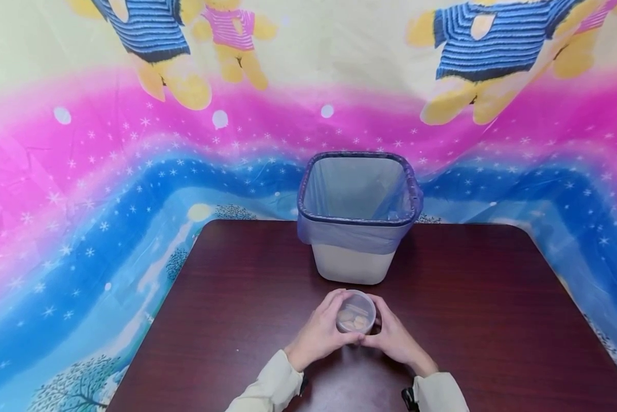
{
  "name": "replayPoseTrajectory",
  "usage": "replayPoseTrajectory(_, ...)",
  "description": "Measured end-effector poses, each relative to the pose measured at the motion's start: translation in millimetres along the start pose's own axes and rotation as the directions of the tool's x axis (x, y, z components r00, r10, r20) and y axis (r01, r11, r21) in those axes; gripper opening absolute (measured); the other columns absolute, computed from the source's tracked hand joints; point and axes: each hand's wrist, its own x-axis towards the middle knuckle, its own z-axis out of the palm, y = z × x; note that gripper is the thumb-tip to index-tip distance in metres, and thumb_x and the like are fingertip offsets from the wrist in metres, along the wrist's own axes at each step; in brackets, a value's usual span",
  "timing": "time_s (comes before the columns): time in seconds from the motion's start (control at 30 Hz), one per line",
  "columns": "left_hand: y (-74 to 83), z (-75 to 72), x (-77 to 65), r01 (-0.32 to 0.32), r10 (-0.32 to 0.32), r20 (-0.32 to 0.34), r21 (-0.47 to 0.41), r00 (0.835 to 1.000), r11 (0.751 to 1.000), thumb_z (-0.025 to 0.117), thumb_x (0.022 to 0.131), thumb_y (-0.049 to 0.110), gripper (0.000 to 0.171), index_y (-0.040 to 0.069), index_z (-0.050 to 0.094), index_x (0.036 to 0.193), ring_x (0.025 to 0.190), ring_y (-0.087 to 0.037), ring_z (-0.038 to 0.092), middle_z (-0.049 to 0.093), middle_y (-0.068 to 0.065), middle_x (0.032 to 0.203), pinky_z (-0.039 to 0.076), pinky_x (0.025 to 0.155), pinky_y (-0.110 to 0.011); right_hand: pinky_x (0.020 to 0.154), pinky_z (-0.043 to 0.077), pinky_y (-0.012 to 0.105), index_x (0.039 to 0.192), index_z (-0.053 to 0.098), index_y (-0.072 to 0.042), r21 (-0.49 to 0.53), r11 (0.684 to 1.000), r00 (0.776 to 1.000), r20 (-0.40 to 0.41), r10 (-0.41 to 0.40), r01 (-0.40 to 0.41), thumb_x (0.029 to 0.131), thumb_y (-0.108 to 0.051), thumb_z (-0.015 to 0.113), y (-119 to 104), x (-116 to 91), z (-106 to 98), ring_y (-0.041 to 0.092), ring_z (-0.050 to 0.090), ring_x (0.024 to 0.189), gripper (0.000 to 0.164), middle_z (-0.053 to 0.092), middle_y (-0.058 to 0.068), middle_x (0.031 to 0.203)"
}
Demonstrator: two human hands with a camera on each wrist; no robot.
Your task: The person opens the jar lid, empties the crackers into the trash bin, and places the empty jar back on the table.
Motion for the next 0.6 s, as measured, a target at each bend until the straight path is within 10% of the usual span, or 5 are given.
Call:
replayPoseTrajectory(0.33,16.5,5.0,-4.3,0.109,-0.107,-0.067,0.017,0.992,0.994,0.084,0.071,0.041,0.077,0.012,0.049,0.133,0.113,-0.024,0.061,0.049,-0.011,0.139,0.052,0.09,-0.042,0.091,0.051,0.027,0.138,0.041,-0.011,-0.058,0.998,1.0,-0.014,-0.026,0.025,0.07,-0.018,0.085,1.2,1.0,-1.4,0.028,0.058,0.113,0.082,0.055,0.014,0.131)
replayPoseTrajectory(0.6,-0.7,-11.0,0.0,0.022,-0.019,0.089,-0.033,0.996,0.999,0.085,0.071,0.038,0.086,0.01,0.042,0.14,0.121,-0.018,0.054,0.048,-0.004,0.137,0.046,0.102,-0.033,0.086,0.052,0.024,0.139,0.039,-0.013,0.035,0.999,1.0,0.021,0.022,-0.023,0.07,-0.021,0.087,0.5,1.0,-1.2,0.032,0.059,0.113,0.084,0.052,0.016,0.132)
